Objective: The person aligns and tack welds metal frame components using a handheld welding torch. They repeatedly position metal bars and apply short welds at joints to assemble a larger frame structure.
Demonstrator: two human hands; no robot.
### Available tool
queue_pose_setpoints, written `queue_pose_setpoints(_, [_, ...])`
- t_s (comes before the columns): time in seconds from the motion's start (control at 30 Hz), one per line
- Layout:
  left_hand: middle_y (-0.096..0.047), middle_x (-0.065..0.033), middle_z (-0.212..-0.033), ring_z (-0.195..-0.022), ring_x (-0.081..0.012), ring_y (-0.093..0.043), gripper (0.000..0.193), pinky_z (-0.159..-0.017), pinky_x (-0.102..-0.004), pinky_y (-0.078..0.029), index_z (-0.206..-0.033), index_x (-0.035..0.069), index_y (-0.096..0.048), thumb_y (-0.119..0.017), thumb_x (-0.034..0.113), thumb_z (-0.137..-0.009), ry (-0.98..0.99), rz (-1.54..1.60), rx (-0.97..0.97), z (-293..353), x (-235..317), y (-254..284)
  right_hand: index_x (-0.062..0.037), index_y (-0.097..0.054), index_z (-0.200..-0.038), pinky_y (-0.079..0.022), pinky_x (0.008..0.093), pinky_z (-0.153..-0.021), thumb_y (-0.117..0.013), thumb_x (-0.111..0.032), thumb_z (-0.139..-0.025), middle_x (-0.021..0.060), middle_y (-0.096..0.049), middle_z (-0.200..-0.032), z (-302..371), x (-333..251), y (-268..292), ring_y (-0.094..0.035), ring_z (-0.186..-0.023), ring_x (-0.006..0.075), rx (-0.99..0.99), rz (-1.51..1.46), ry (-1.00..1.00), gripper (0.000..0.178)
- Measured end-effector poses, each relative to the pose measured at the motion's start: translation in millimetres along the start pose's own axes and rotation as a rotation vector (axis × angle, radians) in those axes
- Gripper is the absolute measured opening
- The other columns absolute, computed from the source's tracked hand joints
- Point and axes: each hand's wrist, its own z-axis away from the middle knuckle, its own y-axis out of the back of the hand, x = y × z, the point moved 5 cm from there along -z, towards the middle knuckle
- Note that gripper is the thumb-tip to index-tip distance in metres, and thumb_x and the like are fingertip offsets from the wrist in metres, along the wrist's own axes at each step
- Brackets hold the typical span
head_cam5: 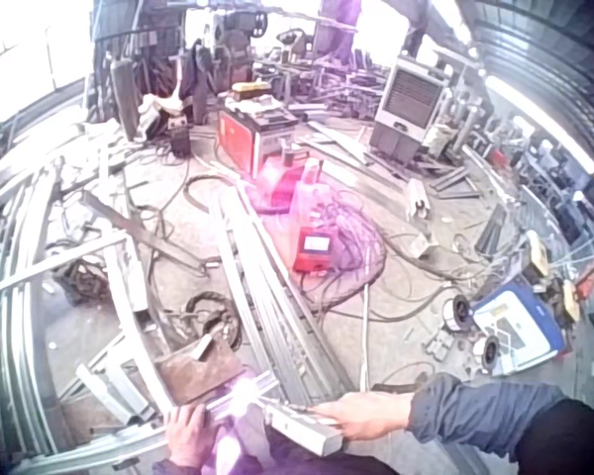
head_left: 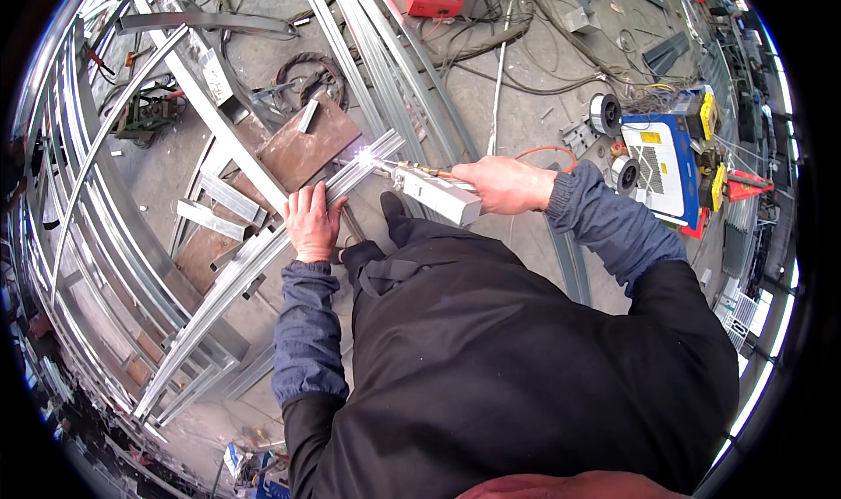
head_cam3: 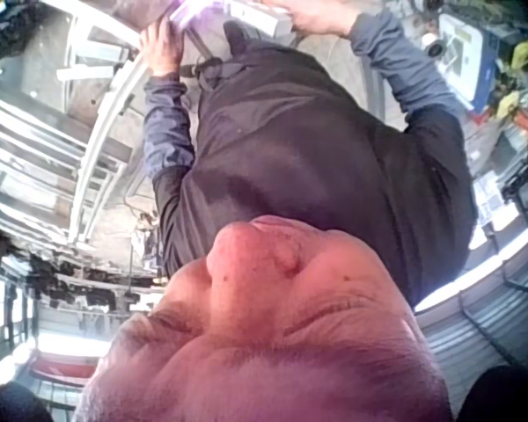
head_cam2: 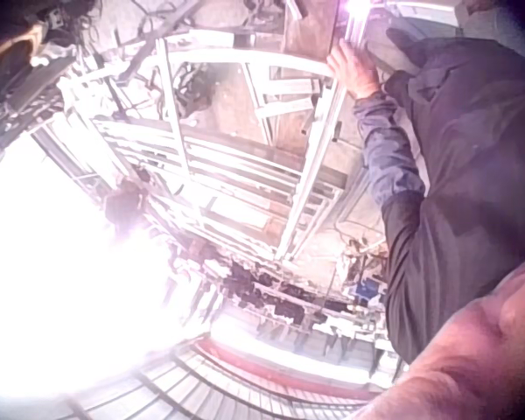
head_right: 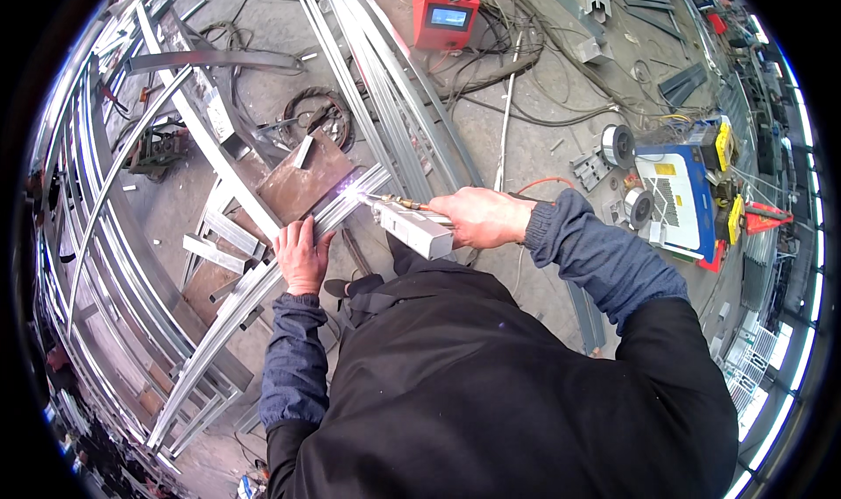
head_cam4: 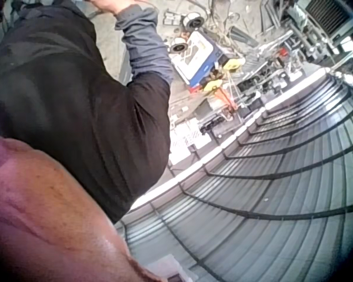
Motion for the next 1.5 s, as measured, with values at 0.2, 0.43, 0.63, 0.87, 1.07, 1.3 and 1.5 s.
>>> queue_pose_setpoints(0.2, [-0.071,-0.0064,-0.119,-0.111,-0.0302,-0.064,0.057,-0.102,-0.0464,-0.046,-0.132,0.009,-0.074,-0.081,0.052,-0.096,-0.003,-0.028,0.008,0.4,0.0,-0.1,-0.0043,-0.063,-0.124,-0.058,0.0582,-0.084,-0.079,-0.029,-0.096,0.0268,-0.077,-0.101,-0.3,1.5,-0.4,-0.074,-0.099,0.0518,0.004,-0.028,-0.002,0.04])
queue_pose_setpoints(0.43, [-0.071,-0.0071,-0.119,-0.113,-0.0307,-0.064,0.058,-0.102,-0.0471,-0.046,-0.132,0.009,-0.074,-0.079,0.054,-0.097,0.0,-0.026,0.002,0.5,-0.1,-1.0,-0.0026,-0.064,-0.128,-0.058,0.0561,-0.09,-0.077,-0.025,-0.095,0.0278,-0.078,-0.105,2.0,1.6,2.5,-0.075,-0.105,0.0503,-0.023,-0.027,-0.006,0.042])
queue_pose_setpoints(0.63, [-0.07,-0.0071,-0.117,-0.112,-0.0313,-0.064,0.057,-0.103,-0.0482,-0.046,-0.132,0.009,-0.073,-0.079,0.055,-0.098,-0.011,-0.02,0.001,1.2,-2.5,-3.4,-0.0018,-0.064,-0.129,-0.059,0.0563,-0.091,-0.076,-0.021,-0.093,0.0282,-0.078,-0.105,3.3,1.5,2.7,-0.075,-0.105,0.0504,-0.021,-0.019,-0.009,0.042])
queue_pose_setpoints(0.87, [-0.07,-0.0079,-0.119,-0.114,-0.0336,-0.063,0.056,-0.105,-0.0476,-0.047,-0.133,0.008,-0.073,-0.083,0.049,-0.095,0.015,-0.008,-0.028,2.1,-2.4,-3.1,-0.0015,-0.064,-0.129,-0.059,0.0568,-0.091,-0.076,-0.021,-0.093,0.0287,-0.078,-0.103,3.0,4.9,1.0,-0.075,-0.104,0.0503,-0.015,0.006,-0.015,0.043])
queue_pose_setpoints(1.07, [-0.071,-0.0074,-0.118,-0.114,-0.0324,-0.064,0.057,-0.105,-0.0493,-0.046,-0.132,0.01,-0.074,-0.08,0.055,-0.097,0.011,-0.011,-0.004,1.4,-1.4,-2.7,-0.0019,-0.064,-0.128,-0.058,0.0566,-0.09,-0.076,-0.024,-0.095,0.0281,-0.077,-0.104,2.9,7.5,-0.2,-0.075,-0.103,0.0506,-0.013,-0.026,-0.017,0.042])
queue_pose_setpoints(1.3, [-0.071,-0.0072,-0.119,-0.115,-0.0316,-0.064,0.058,-0.105,-0.0487,-0.046,-0.132,0.009,-0.075,-0.081,0.055,-0.096,0.012,-0.02,0.003,2.1,-2.1,-2.8,-0.0031,-0.064,-0.13,-0.058,0.0562,-0.091,-0.076,-0.023,-0.096,0.0274,-0.078,-0.106,5.9,-1.2,7.0,-0.075,-0.105,0.0501,-0.035,-0.006,-0.04,0.041])
queue_pose_setpoints(1.5, [-0.071,-0.0071,-0.119,-0.114,-0.031,-0.064,0.059,-0.104,-0.0481,-0.046,-0.132,0.009,-0.075,-0.081,0.055,-0.096,0.016,-0.017,-0.003,1.9,-1.8,-2.1,-0.0051,-0.065,-0.133,-0.058,0.0563,-0.091,-0.076,-0.024,-0.096,0.0269,-0.078,-0.107,5.8,0.1,6.0,-0.075,-0.106,0.05,-0.033,-0.014,-0.04,0.043])
